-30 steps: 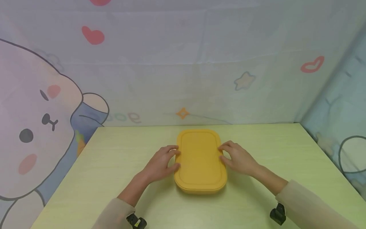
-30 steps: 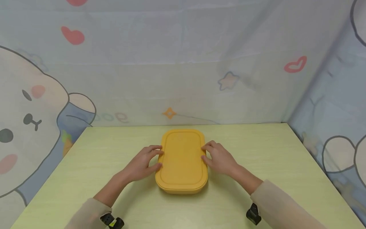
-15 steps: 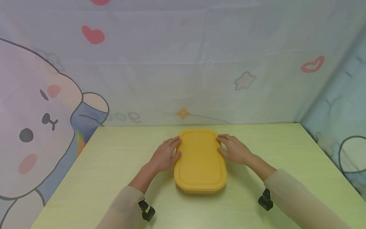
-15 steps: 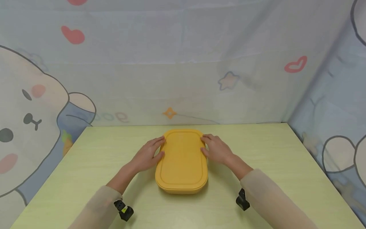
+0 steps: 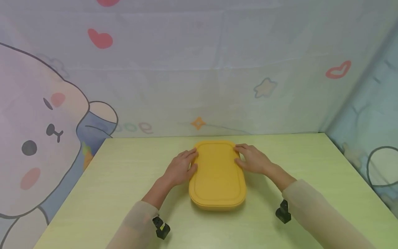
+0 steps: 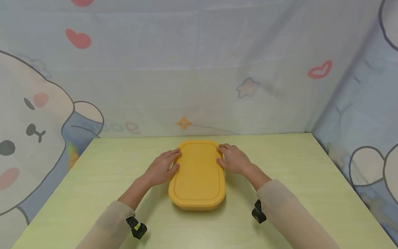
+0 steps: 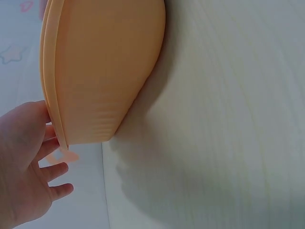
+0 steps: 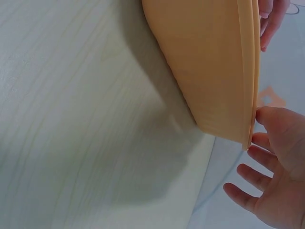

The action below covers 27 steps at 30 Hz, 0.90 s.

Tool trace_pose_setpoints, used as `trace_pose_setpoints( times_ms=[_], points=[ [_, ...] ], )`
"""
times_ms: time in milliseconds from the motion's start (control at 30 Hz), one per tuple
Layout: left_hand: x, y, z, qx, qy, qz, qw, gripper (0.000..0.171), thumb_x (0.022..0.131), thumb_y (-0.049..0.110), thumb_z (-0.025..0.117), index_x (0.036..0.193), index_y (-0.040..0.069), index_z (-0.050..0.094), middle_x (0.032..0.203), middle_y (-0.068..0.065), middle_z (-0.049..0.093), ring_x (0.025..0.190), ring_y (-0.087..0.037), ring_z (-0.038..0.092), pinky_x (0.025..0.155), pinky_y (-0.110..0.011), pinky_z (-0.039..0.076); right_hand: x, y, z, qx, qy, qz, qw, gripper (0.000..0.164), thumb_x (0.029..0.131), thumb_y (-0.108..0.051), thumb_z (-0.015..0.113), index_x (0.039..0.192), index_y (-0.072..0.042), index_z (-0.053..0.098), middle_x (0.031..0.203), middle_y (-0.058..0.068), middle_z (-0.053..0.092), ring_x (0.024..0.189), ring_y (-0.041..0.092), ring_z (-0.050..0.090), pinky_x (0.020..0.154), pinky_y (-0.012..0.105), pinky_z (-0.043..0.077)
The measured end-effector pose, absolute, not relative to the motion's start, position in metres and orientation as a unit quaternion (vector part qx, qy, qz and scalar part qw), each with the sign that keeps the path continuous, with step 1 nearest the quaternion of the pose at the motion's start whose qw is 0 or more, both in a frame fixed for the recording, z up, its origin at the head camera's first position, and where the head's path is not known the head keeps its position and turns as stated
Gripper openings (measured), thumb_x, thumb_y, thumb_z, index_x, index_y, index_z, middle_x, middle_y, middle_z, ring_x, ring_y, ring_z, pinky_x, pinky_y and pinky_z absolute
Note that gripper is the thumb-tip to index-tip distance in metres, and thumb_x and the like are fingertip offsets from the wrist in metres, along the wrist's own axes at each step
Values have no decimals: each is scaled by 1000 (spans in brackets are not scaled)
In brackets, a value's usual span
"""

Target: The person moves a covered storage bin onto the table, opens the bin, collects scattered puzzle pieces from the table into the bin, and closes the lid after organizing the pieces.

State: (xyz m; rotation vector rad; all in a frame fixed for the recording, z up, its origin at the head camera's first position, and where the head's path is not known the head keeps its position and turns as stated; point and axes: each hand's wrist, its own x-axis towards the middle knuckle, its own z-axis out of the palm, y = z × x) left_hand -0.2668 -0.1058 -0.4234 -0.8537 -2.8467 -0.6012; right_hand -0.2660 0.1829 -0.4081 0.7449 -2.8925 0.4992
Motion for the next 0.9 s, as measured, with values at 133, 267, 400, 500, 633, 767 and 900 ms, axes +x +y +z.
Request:
trace_pose_setpoints(
  times_ms=[133, 267, 400, 500, 633, 767, 900],
  points=[
    [-266, -105, -424, -278, -938, -199, 60, 43, 93, 23, 48, 133, 5, 48, 143, -10, 40, 130, -34, 36, 104, -50, 33, -264, 181, -406, 246, -953, 168, 54, 46, 91, -23, 55, 127, 5, 51, 134, 21, 47, 116, 42, 47, 94, 53, 41],
    [-266, -105, -424, -276, -938, -200, 59, 43, 94, 23, 48, 133, 5, 48, 143, -10, 40, 130, -35, 36, 104, -51, 32, -263, 181, -406, 245, -953, 169, 56, 45, 91, -23, 55, 127, 5, 51, 133, 21, 47, 115, 43, 47, 94, 53, 41],
    [-267, -105, -425, -283, -937, -199, 56, 44, 94, 23, 47, 134, 4, 47, 144, -10, 38, 131, -35, 35, 107, -48, 30, -263, 182, -408, 238, -957, 156, 57, 46, 92, -24, 54, 128, 4, 50, 135, 19, 47, 117, 42, 46, 95, 53, 41],
    [-267, -106, -424, -291, -934, -202, 54, 44, 94, 23, 47, 134, 3, 46, 144, -12, 37, 131, -36, 34, 107, -47, 29, -263, 183, -411, 235, -959, 144, 65, 46, 92, -25, 54, 129, 2, 50, 135, 18, 47, 118, 40, 46, 93, 53, 42],
    [-265, -109, -423, -296, -932, -200, 65, 43, 94, 24, 48, 132, 3, 48, 143, -13, 39, 130, -36, 36, 106, -48, 31, -262, 184, -413, 242, -956, 134, 101, 38, 90, -25, 57, 120, -1, 58, 128, 16, 53, 111, 37, 52, 86, 50, 47],
    [-261, -113, -420, -289, -933, -190, 101, 37, 93, 24, 51, 123, 4, 56, 133, -13, 50, 124, -31, 44, 100, -47, 38, -259, 187, -411, 242, -952, 121, 146, 22, 87, -23, 61, 103, -7, 64, 110, 11, 60, 96, 31, 57, 71, 41, 51],
    [-258, -119, -417, -283, -934, -174, 133, 29, 91, 23, 55, 114, 6, 61, 123, -11, 55, 116, -29, 49, 93, -45, 43, -255, 194, -408, 243, -949, 100, 172, 19, 85, -20, 64, 101, -9, 65, 101, 8, 61, 89, 27, 58, 63, 35, 50]
  ],
)
